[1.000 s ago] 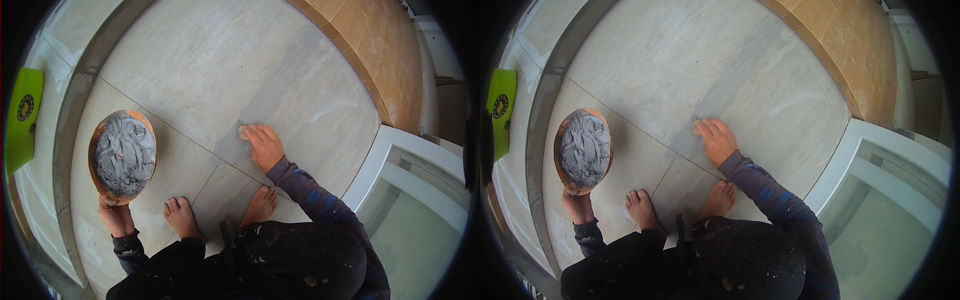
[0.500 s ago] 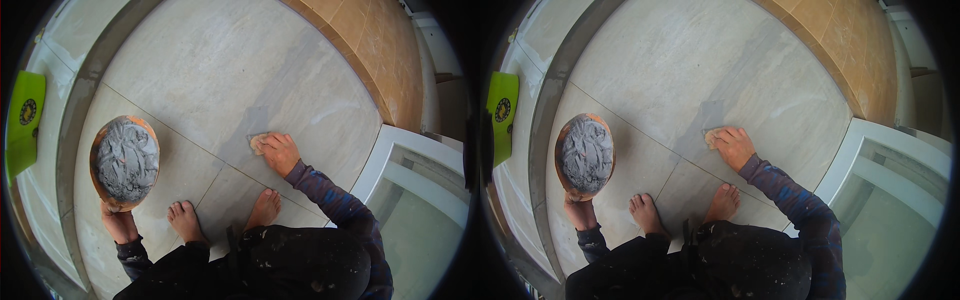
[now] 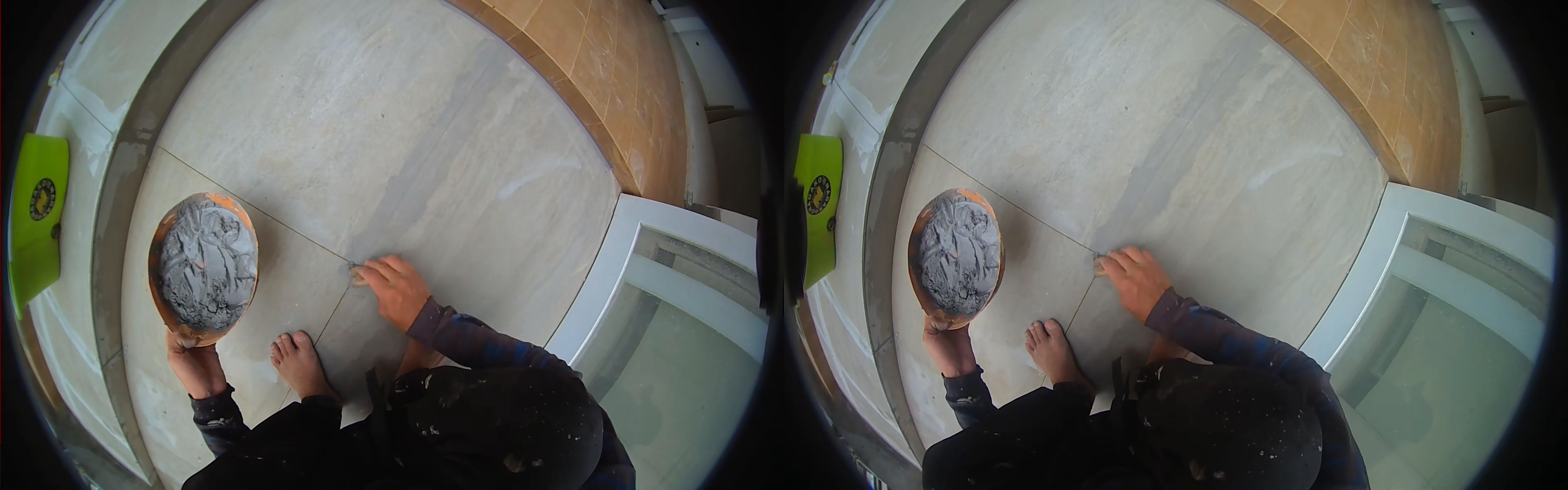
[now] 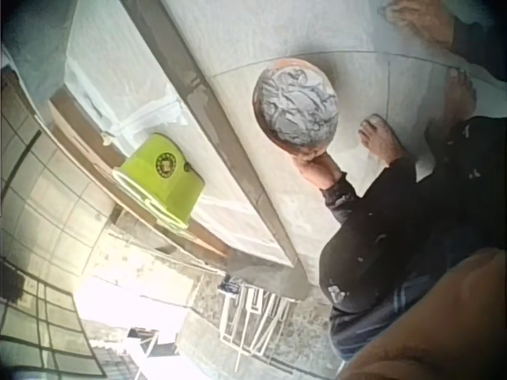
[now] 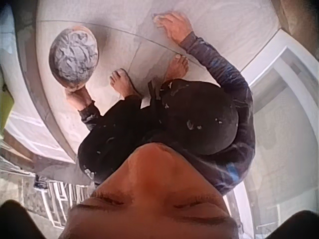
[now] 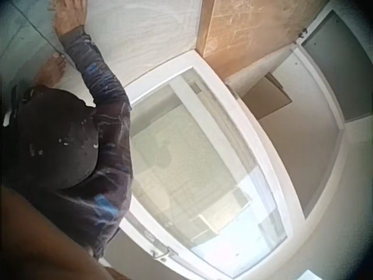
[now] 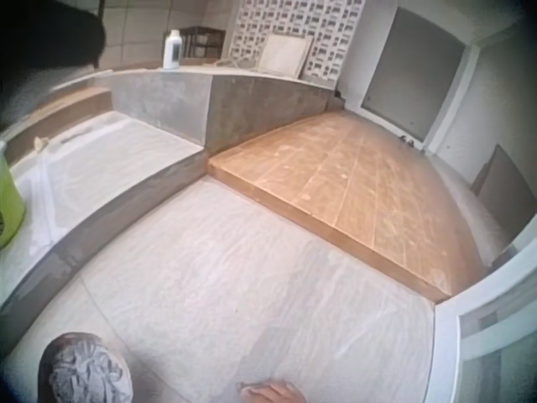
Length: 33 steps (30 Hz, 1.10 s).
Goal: The person applies grout along tile edges by hand, then holds a bowl of grout and presses grout into the floor tile joints using a small applicator.
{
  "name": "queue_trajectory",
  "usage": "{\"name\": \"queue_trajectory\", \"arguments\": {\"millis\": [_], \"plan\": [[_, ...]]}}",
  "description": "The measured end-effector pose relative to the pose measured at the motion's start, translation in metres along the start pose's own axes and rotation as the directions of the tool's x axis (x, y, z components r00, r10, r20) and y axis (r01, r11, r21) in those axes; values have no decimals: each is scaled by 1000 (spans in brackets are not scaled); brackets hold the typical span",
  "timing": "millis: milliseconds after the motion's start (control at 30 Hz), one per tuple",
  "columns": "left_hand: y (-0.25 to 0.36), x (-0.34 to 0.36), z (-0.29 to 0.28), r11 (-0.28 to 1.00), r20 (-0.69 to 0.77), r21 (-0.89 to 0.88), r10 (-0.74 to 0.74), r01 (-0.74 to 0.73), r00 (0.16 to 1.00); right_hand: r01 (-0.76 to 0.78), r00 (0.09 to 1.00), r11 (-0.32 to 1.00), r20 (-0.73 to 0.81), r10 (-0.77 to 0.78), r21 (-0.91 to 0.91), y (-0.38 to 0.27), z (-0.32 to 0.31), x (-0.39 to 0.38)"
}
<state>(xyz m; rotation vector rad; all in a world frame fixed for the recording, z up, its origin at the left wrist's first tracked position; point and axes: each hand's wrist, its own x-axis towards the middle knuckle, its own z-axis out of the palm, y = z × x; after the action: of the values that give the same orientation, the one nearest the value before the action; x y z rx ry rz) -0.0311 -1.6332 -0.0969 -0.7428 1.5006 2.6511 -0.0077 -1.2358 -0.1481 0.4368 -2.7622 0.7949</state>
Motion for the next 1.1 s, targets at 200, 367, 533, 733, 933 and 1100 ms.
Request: {"name": "queue_trajectory", "arguments": {"millis": [200, 367, 533, 733, 933, 1100], "plan": [[-4, -8, -10, 999, -33, 4, 45, -45, 998, -206, 976, 972, -46, 212, 112, 44, -65, 41], [-5, 1, -2, 999, 19, 15, 34, -34, 999, -146, 944, 969, -320, 76, -200, 132, -94, 100], [-8, -12, 0, 999, 3, 28, 38, -38, 999, 71, 992, 964, -82, -95, -257, 96, -41, 44], [-3, -4, -10, 997, 25, 47, 61, -62, 998, -152, 972, 979, -199, 124, -132, 125, -109, 108], [-8, -7, 20, 999, 44, -32, 34, -33, 998, -205, 926, 905, -373, 56, -373, 203, -125, 178], [0, -6, 40, 999, 93, 22, 24, -26, 995, -60, 984, 986, -177, 32, -156, 76, -49, 75]]}}
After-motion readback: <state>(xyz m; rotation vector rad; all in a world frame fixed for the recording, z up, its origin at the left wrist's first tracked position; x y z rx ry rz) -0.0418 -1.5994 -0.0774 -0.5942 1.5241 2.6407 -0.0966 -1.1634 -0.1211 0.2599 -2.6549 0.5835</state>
